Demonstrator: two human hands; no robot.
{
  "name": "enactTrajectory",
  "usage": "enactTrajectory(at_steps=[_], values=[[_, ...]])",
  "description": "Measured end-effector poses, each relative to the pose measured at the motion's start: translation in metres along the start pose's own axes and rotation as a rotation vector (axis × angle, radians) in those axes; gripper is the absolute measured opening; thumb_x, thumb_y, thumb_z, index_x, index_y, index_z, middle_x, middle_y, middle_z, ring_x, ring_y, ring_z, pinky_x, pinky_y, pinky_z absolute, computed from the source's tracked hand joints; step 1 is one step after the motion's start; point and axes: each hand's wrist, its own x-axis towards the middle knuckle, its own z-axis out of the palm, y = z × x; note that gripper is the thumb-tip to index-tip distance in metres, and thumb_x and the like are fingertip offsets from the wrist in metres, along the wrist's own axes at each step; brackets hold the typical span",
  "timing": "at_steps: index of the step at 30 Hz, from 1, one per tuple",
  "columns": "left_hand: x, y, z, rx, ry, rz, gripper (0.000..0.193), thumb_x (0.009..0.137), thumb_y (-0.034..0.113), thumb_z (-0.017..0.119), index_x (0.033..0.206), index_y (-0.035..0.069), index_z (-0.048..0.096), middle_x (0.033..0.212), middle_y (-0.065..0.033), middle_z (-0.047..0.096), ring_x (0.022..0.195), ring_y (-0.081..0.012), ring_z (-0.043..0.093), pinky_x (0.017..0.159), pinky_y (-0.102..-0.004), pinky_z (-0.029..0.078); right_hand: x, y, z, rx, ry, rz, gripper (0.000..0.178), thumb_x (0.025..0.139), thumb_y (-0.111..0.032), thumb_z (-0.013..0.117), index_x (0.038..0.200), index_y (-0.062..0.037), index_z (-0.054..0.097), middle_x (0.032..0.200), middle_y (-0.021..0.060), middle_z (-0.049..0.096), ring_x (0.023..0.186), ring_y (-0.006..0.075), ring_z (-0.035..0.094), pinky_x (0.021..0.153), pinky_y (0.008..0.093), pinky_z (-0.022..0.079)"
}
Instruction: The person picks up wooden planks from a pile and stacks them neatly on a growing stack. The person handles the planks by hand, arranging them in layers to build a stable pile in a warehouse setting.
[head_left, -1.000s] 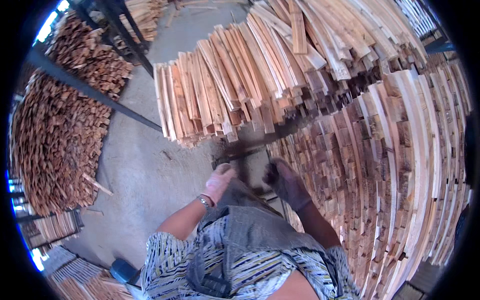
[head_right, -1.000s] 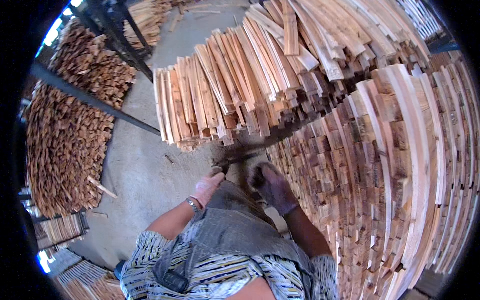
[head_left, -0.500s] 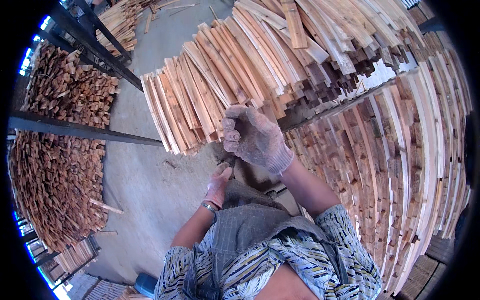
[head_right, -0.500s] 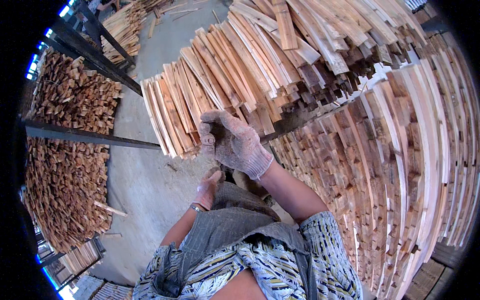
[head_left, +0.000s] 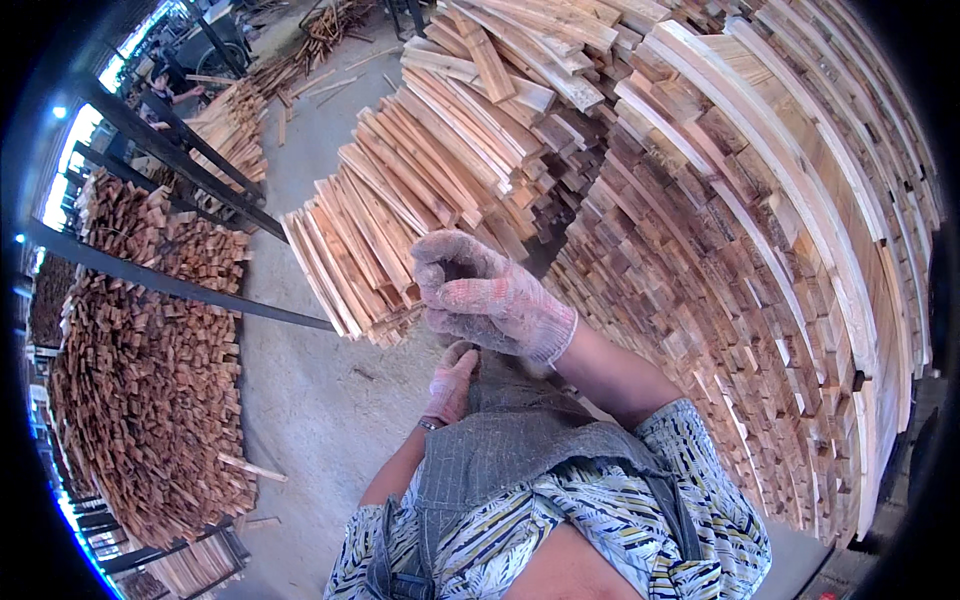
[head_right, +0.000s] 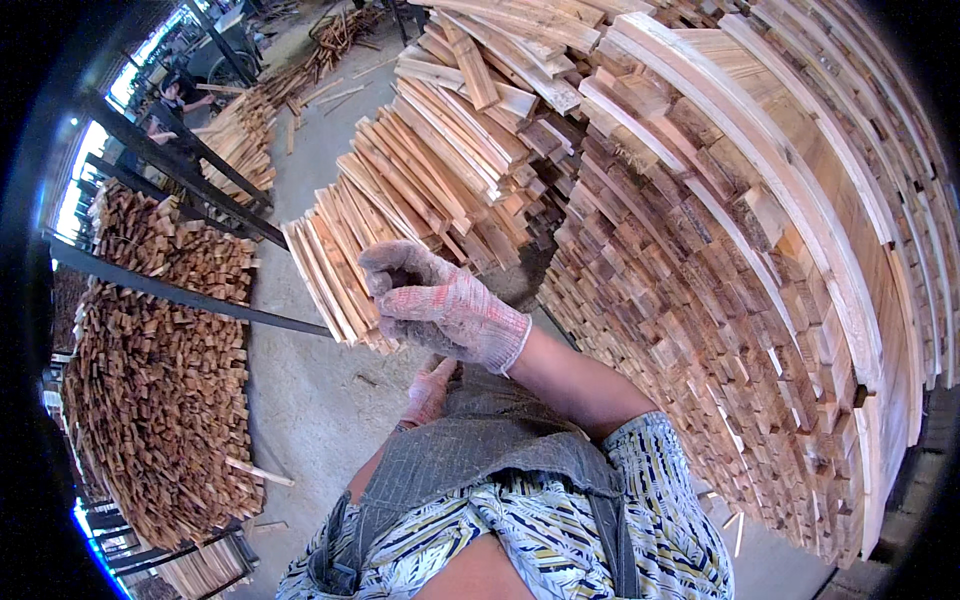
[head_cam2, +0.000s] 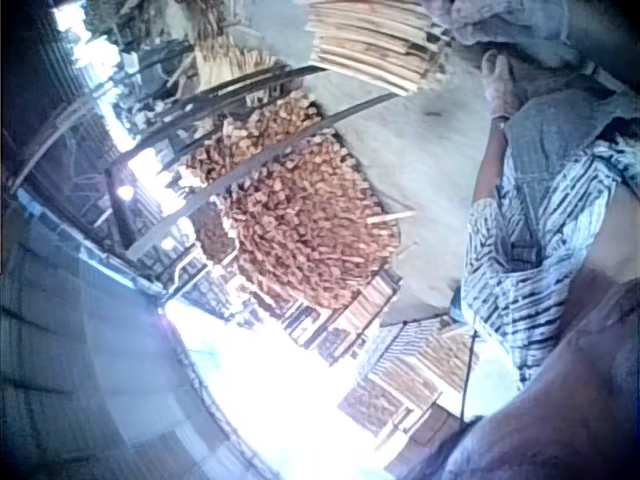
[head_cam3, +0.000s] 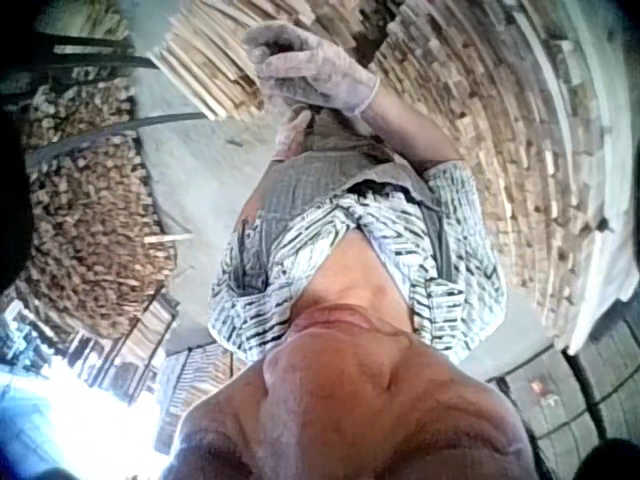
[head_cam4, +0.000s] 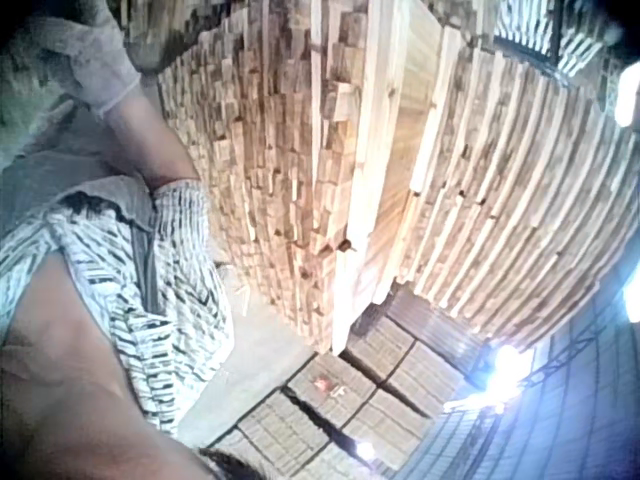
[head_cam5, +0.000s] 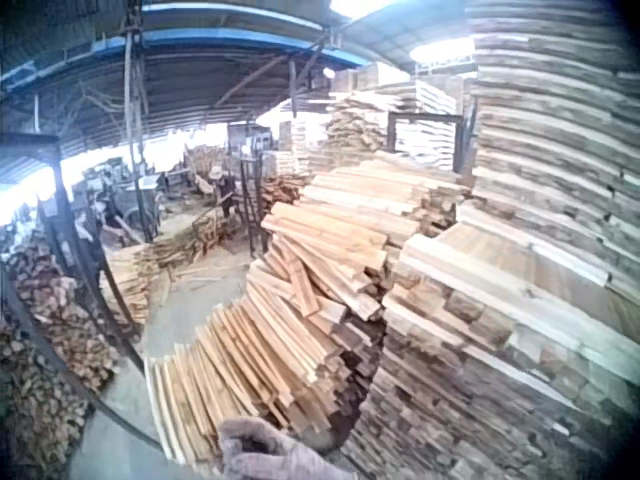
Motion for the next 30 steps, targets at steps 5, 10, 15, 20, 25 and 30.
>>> enactTrajectory(at_steps=[5, 10, 15, 20, 25, 30], values=[[-0.015, -0.01, -0.007, 0.056, -0.051, 0.075, 0.039, 0.095, 0.02, 0.062, 0.13, 0.003, 0.058, 0.112, -0.0033, 0.065, 0.096, -0.0137, 0.06, 0.084, -0.0282, 0.048, -0.011, -0.005, 0.03, 0.008, -0.06, 0.009, 0.049, 0.085, -0.006, 0.069, 0.132, -0.0087, 0.055, 0.114, 0.0093, 0.058, 0.097, 0.0198, 0.059, 0.084, 0.0365, 0.052], [-0.024, -0.014, -0.018, -0.03, -0.04, 0.105, 0.044, 0.095, 0.02, 0.061, 0.134, 0.001, 0.054, 0.119, -0.0062, 0.064, 0.102, -0.0159, 0.06, 0.089, -0.0296, 0.047, 0.0, 0.006, 0.048, 0.173, -0.273, 0.02, 0.044, 0.088, 0.001, 0.062, 0.13, -0.0057, 0.056, 0.114, 0.0099, 0.061, 0.095, 0.0218, 0.062, 0.082, 0.0378, 0.054], [-0.038, -0.005, -0.023, 0.052, 0.041, 0.129, 0.043, 0.095, 0.02, 0.061, 0.132, 0.0, 0.055, 0.119, -0.0076, 0.065, 0.104, -0.0174, 0.06, 0.091, -0.0307, 0.048, 0.009, 0.012, 0.06, 0.106, -0.348, 0.045, 0.047, 0.087, -0.007, 0.065, 0.133, -0.0082, 0.055, 0.114, 0.0087, 0.058, 0.097, 0.0193, 0.056, 0.084, 0.0373, 0.049], [-0.044, -0.004, -0.019, -0.019, 0.108, 0.117, 0.039, 0.095, 0.021, 0.06, 0.129, 0.001, 0.058, 0.116, -0.0073, 0.066, 0.101, -0.0169, 0.061, 0.089, -0.0311, 0.048, 0.015, 0.018, 0.062, 0.085, -0.37, 0.092, 0.046, 0.088, -0.01, 0.064, 0.134, -0.0104, 0.055, 0.113, 0.007, 0.056, 0.097, 0.0173, 0.053, 0.086, 0.0354, 0.046], [-0.045, 0.018, 0.003, 0.11, 0.102, 0.08, 0.035, 0.096, 0.02, 0.059, 0.126, 0.002, 0.059, 0.113, -0.0087, 0.066, 0.099, -0.0178, 0.061, 0.089, -0.0314, 0.048, 0.009, 0.001, 0.057, -0.002, -0.315, 0.044, 0.043, 0.089, -0.006, 0.061, 0.131, -0.0102, 0.055, 0.107, 0.0049, 0.054, 0.095, 0.0168, 0.053, 0.084, 0.0346, 0.046], [0.012, 0.027, 0.038, 0.792, -0.084, 0.476, 0.034, 0.097, 0.02, 0.057, 0.125, 0.001, 0.059, 0.112, -0.0109, 0.066, 0.099, -0.021, 0.061, 0.09, -0.0323, 0.048, -0.015, -0.057, 0.016, -0.897, -0.059, -0.118, 0.046, 0.085, -0.014, 0.069, 0.128, -0.0071, 0.055, 0.105, 0.0015, 0.055, 0.097, 0.0104, 0.052, 0.083, 0.0272, 0.047]])
